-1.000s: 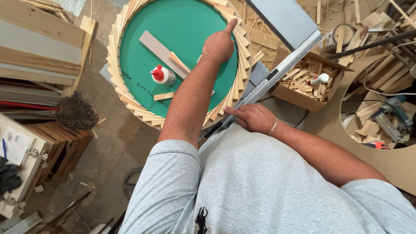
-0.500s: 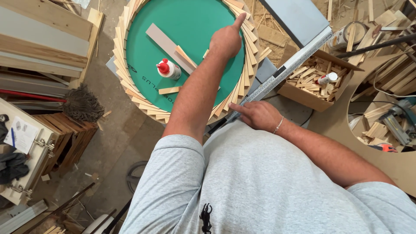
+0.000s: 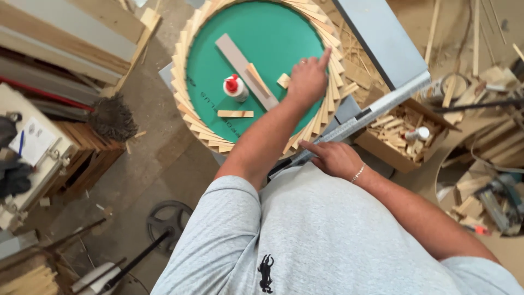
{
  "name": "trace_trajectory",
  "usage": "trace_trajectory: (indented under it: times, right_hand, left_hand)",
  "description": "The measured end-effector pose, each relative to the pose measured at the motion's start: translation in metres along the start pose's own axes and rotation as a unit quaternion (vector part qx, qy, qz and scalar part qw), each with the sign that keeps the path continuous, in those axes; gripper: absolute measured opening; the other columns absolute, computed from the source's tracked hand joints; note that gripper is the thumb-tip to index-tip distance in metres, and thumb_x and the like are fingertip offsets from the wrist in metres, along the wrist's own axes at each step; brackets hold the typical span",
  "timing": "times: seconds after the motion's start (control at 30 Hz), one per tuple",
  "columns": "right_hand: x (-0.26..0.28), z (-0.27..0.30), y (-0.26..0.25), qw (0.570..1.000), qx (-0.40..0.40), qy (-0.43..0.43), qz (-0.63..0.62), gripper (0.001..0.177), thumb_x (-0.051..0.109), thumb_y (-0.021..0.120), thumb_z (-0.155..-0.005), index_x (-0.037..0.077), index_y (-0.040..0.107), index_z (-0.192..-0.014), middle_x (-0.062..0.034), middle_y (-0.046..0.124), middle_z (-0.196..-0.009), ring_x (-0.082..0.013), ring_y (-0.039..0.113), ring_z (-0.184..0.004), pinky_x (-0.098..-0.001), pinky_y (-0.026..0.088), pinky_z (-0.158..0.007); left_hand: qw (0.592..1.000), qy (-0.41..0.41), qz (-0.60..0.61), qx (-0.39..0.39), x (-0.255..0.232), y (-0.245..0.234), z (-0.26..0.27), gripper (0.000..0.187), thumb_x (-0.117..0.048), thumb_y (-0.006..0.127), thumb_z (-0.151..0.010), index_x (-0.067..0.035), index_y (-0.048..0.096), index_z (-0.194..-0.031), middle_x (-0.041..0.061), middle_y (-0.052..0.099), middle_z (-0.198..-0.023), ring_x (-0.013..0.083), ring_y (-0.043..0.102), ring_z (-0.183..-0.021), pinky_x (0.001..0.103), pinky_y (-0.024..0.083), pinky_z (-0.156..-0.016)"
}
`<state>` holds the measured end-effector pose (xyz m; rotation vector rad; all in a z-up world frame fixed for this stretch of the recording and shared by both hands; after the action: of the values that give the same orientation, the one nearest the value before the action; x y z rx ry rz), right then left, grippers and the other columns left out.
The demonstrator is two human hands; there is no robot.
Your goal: Assembling a circular wooden frame by gluing small slats onto a base
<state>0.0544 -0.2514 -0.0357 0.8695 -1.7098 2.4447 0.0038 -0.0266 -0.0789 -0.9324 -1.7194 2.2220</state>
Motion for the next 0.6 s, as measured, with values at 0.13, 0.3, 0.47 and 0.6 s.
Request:
trace_trajectory:
  times: [0.13, 0.3, 0.47, 0.6]
  right_hand:
    - [-0.009, 0.002, 0.013, 0.999, -0.021, 0.024, 0.034, 0.058, 0.04, 0.06, -0.094, 0.038, 0.048, -0.15, -0.0015, 0.069, -0.098, -0.0286, 0.07, -0.093, -0.0462, 0.06, -0.078]
    - [-0.02, -0.002, 0.02, 0.998, 0.006, 0.035, 0.056, 0.049, 0.049, 0.06, -0.092, 0.038, 0.053, -0.139, 0.0045, 0.068, -0.1, -0.0233, 0.07, -0.098, -0.0434, 0.06, -0.081]
    - [-0.008, -0.006, 0.0, 0.997, 0.029, 0.043, 0.048, 0.063, 0.044, 0.06, -0.092, 0.044, 0.043, -0.152, 0.0017, 0.071, -0.106, -0.0249, 0.07, -0.103, -0.0457, 0.061, -0.087]
    - [-0.007, -0.007, 0.003, 0.997, 0.025, 0.048, 0.059, 0.063, 0.041, 0.061, -0.092, 0.042, 0.044, -0.152, 0.0008, 0.071, -0.099, -0.0244, 0.071, -0.101, -0.0443, 0.061, -0.086]
  left_hand:
    - [0.976, 0.079, -0.014, -0.202, -0.006, -0.016, 0.066, 0.057, -0.03, 0.061, -0.091, -0.025, 0.052, -0.148, 0.007, 0.068, -0.097, 0.0325, 0.071, -0.1, 0.049, 0.057, -0.086]
    - [0.934, 0.189, 0.102, -0.286, 0.012, -0.045, 0.182, 0.025, -0.028, 0.068, -0.089, -0.02, 0.07, -0.113, 0.004, 0.062, -0.087, 0.0313, 0.068, -0.091, 0.044, 0.055, -0.081]
    - [0.926, 0.103, 0.183, -0.315, 0.054, -0.051, 0.271, 0.004, -0.026, 0.072, -0.088, -0.024, 0.073, -0.092, -0.002, 0.066, -0.08, 0.0234, 0.069, -0.078, 0.037, 0.057, -0.072]
    - [0.923, 0.007, 0.155, -0.351, 0.113, -0.044, 0.309, 0.012, -0.013, 0.079, -0.076, -0.018, 0.074, -0.085, 0.004, 0.075, -0.087, 0.0279, 0.073, -0.085, 0.041, 0.058, -0.077]
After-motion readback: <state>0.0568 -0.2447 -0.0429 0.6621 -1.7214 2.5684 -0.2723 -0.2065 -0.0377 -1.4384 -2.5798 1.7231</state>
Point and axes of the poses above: each hand's wrist, its own z-axis away from the middle knuckle, its own y-axis out of the palm, x = y × z, the point moved 2 cm from there along -z, towards the middle knuckle
